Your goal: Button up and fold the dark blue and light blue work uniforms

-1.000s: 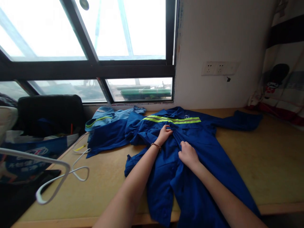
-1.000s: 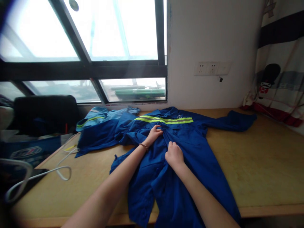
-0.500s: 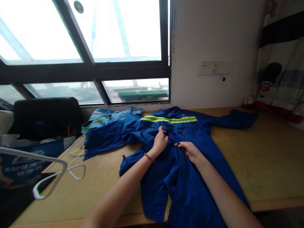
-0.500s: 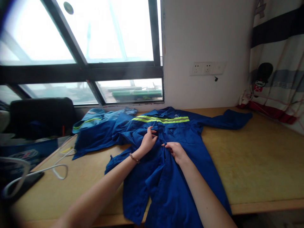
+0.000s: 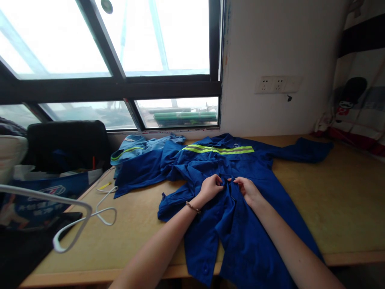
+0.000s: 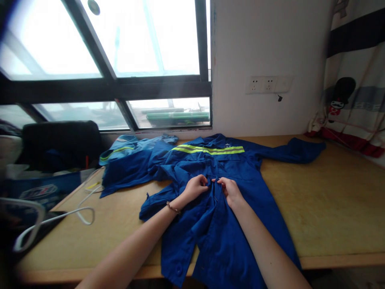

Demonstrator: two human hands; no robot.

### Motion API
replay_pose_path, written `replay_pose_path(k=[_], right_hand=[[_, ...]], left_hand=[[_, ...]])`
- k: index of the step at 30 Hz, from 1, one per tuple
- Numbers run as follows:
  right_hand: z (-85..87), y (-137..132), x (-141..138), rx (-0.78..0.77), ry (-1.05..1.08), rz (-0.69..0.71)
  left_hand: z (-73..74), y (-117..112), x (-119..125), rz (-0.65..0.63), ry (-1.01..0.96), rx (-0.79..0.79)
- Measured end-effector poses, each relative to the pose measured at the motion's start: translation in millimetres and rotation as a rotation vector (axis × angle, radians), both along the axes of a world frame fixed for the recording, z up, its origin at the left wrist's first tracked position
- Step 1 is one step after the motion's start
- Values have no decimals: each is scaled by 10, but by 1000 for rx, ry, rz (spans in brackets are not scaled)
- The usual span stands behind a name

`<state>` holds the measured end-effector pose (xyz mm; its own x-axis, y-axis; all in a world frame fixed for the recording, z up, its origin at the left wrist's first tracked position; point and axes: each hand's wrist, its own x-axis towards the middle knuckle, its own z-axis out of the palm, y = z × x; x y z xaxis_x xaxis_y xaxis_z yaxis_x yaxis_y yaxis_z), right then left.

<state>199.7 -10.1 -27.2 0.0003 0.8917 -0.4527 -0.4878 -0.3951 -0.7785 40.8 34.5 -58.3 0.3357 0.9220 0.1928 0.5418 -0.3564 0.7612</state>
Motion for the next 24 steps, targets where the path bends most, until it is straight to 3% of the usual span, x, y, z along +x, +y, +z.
replay_pose_path(k=[5, 12, 17, 24], right_hand=[[32, -46, -65, 106, -67, 25], [25, -68, -81, 240, -157, 115], [35, -48, -36, 244, -163, 107], [81, -71, -27, 293, -340, 164]], left_hand=[[24, -22, 8, -61, -374, -248], [205, -172, 50, -133, -741, -595], [276, -198, 8, -112, -831, -704], [272, -207, 18, -9, -787, -675]])
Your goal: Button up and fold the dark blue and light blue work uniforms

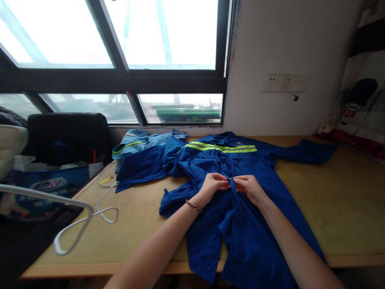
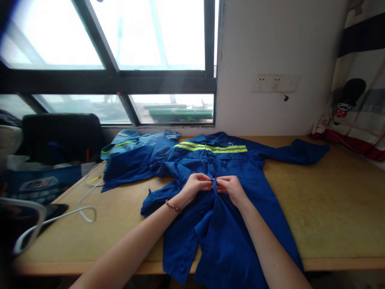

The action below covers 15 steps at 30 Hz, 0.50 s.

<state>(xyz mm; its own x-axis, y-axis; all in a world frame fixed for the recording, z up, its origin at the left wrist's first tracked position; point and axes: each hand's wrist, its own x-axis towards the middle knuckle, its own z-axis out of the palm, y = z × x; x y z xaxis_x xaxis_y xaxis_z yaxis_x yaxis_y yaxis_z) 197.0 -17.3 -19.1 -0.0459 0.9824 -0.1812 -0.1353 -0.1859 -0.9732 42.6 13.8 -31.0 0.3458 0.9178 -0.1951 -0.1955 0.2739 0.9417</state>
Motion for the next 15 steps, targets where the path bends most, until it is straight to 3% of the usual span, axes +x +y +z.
replay_pose_path(k=[9, 15], right_hand=[[-91, 7, -42, 432, -682, -128], [-115, 0, -64, 476, -723, -93]], left_hand=[[-37, -36, 37, 35, -84, -47], [-107, -16, 73, 112, -98, -131]])
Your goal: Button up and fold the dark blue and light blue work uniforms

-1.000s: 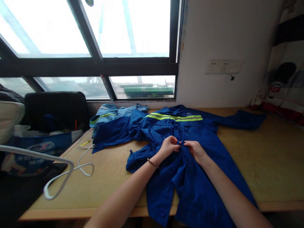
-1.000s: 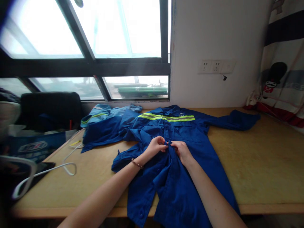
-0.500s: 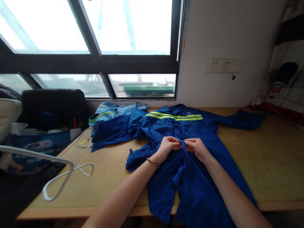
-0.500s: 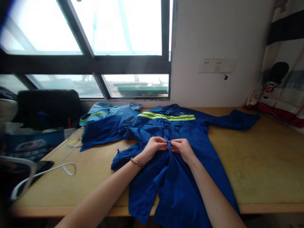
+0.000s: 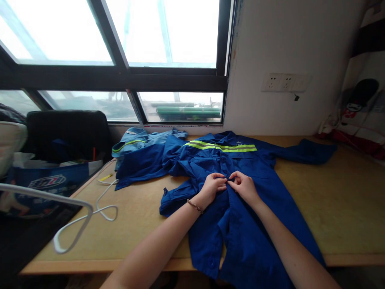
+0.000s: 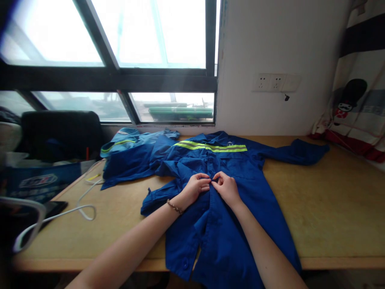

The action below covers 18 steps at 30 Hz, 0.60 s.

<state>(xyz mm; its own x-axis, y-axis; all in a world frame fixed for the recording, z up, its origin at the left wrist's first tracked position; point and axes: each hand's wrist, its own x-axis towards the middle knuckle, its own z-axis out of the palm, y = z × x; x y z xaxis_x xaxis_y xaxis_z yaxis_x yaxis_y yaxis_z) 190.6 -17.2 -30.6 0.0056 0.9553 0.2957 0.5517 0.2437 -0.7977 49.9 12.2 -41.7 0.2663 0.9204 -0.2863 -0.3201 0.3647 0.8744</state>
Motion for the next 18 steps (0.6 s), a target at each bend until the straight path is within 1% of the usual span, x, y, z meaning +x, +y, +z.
replay_pose_path(k=[6, 13, 15, 18], right_hand=[[22, 7, 2, -54, 93, 42], [64, -1, 11, -112, 203, 82], [90, -15, 9, -97, 202, 91], [125, -47, 2, 5, 135, 85]], left_hand=[[19, -21, 21, 34, -79, -104], [43, -57, 50, 53, -176, -125], [56, -66, 58, 51, -190, -117], [81, -75, 59, 26, -222, -94]])
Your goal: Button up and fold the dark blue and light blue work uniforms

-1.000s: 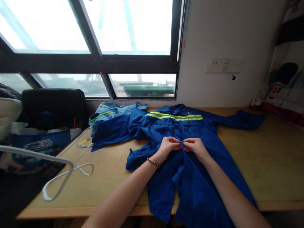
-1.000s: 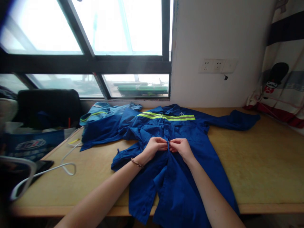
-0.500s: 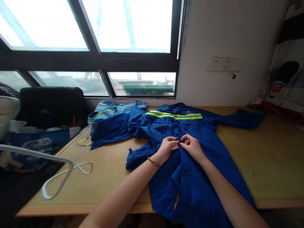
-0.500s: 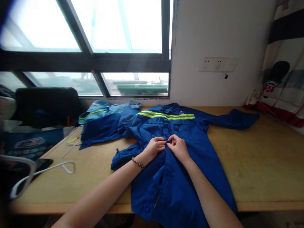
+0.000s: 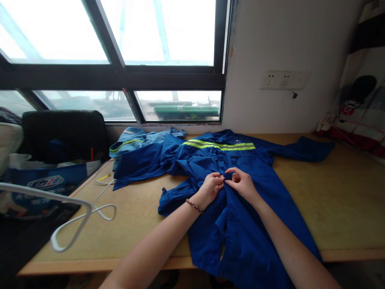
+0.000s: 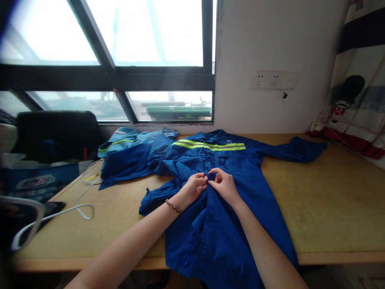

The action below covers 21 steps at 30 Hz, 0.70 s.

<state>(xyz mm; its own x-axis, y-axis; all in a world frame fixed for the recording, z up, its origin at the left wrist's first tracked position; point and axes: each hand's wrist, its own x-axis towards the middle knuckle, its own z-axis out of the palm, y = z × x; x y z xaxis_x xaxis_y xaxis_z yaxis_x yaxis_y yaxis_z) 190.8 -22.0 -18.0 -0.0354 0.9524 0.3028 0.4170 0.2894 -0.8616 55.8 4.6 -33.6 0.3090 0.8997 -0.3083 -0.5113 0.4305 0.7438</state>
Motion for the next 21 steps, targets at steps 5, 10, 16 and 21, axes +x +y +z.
replay_pose_path(k=[5, 10, 16, 21], right_hand=[[-32, -3, 7, 89, -126, -6], [-96, 47, 45, -15, -126, 76], [-128, 49, 48, -116, -80, 111], [-127, 45, 40, -77, -170, 78]], left_hand=[[7, 10, -27, -49, -20, 52], [-29, 41, -54, -50, 27, 84], [-81, 58, -53, -104, 88, 164], [-82, 41, -66, -110, 89, 248]])
